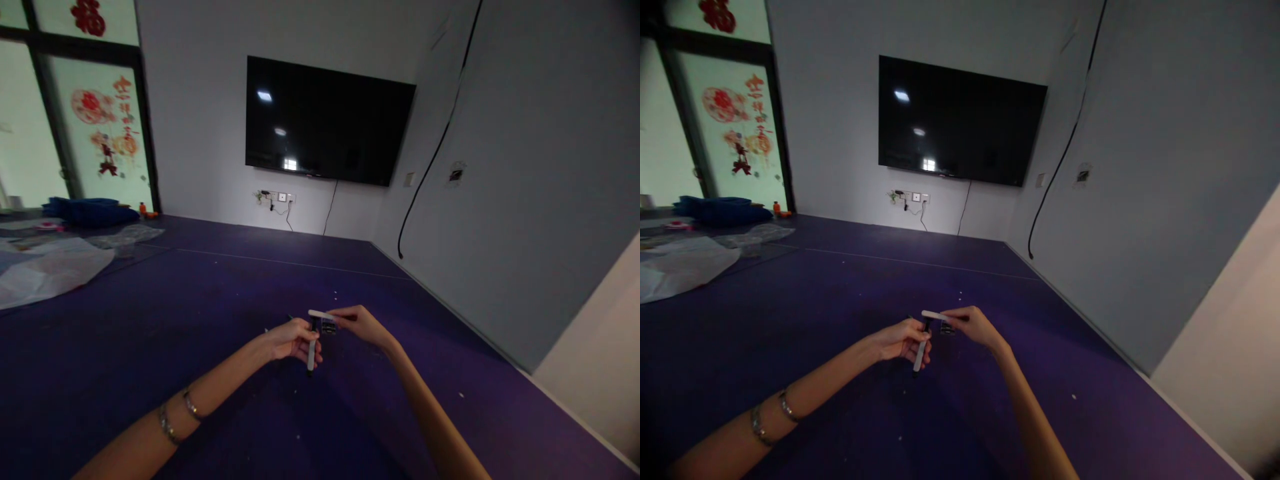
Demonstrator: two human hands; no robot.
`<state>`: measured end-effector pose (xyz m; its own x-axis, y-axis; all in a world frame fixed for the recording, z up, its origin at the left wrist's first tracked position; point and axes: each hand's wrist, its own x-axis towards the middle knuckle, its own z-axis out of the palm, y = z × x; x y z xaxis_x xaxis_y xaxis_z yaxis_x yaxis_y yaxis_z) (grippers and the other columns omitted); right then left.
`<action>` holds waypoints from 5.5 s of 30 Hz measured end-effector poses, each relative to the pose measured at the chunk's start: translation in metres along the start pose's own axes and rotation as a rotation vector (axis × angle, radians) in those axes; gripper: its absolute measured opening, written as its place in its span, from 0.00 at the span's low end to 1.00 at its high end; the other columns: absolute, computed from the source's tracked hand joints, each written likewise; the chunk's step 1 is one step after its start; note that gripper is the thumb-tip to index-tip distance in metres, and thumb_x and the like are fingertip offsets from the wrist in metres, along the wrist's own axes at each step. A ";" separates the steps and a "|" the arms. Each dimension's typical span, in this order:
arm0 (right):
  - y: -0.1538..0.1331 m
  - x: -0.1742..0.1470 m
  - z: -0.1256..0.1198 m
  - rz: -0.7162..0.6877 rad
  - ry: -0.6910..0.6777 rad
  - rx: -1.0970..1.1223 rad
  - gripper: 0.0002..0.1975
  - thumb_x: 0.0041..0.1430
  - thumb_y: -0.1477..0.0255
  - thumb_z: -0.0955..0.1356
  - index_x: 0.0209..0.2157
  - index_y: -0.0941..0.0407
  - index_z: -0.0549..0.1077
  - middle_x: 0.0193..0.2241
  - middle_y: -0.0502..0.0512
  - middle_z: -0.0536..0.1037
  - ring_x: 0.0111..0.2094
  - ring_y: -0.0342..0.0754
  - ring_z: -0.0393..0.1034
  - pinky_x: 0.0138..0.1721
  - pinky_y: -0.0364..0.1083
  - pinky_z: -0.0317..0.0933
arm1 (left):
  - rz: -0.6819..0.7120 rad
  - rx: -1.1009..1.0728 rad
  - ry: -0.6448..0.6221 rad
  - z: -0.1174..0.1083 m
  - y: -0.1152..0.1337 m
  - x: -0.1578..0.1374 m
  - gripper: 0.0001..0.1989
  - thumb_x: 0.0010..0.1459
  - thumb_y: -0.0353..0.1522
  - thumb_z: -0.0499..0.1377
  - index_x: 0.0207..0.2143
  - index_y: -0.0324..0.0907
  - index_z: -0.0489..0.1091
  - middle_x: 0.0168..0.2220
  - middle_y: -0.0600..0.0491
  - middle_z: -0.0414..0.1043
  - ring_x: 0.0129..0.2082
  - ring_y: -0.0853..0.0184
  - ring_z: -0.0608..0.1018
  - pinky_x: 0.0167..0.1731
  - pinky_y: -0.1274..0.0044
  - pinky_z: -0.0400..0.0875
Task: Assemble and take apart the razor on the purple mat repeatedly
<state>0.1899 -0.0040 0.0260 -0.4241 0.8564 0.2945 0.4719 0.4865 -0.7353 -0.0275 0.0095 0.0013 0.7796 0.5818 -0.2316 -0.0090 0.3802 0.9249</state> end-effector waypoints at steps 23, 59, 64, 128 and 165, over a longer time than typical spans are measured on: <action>0.006 -0.001 0.000 0.029 0.048 -0.019 0.17 0.54 0.64 0.64 0.43 0.57 0.75 0.37 0.54 0.79 0.36 0.49 0.71 0.40 0.47 0.62 | 0.003 0.015 -0.023 -0.002 -0.004 0.002 0.09 0.47 0.29 0.59 0.29 0.37 0.60 0.25 0.50 0.72 0.26 0.61 0.78 0.29 0.66 0.70; 0.012 -0.004 -0.009 0.086 0.009 -0.004 0.19 0.52 0.64 0.66 0.42 0.58 0.76 0.29 0.54 0.78 0.28 0.44 0.66 0.31 0.43 0.58 | -0.009 0.037 -0.013 -0.009 -0.012 0.008 0.11 0.47 0.27 0.59 0.31 0.37 0.58 0.24 0.52 0.71 0.26 0.60 0.78 0.34 0.62 0.69; 0.015 -0.004 -0.007 0.106 -0.044 0.023 0.19 0.51 0.64 0.66 0.42 0.58 0.76 0.25 0.53 0.77 0.24 0.43 0.65 0.27 0.42 0.57 | -0.001 0.036 -0.007 -0.011 -0.013 0.009 0.10 0.48 0.28 0.58 0.31 0.37 0.58 0.25 0.51 0.71 0.26 0.60 0.78 0.34 0.62 0.69; -0.083 -0.028 0.094 0.368 0.293 1.124 0.17 0.46 0.59 0.70 0.30 0.55 0.62 0.14 0.38 0.55 0.12 0.31 0.39 0.13 0.35 0.28 | 0.354 0.259 0.269 0.008 0.006 0.001 0.13 0.43 0.32 0.61 0.32 0.38 0.65 0.21 0.57 0.67 0.19 0.73 0.70 0.20 0.81 0.60; -0.058 -0.032 0.057 0.545 0.362 0.922 0.09 0.51 0.69 0.62 0.32 0.61 0.68 0.14 0.47 0.63 0.13 0.36 0.51 0.12 0.36 0.41 | 0.322 0.305 0.251 -0.001 0.046 -0.029 0.09 0.49 0.31 0.59 0.32 0.38 0.62 0.26 0.50 0.71 0.26 0.62 0.77 0.28 0.71 0.70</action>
<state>0.1322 -0.0691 0.0242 -0.0162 0.9879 -0.1543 -0.2887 -0.1524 -0.9452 -0.0514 0.0106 0.0506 0.5923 0.8042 0.0490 -0.0113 -0.0525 0.9986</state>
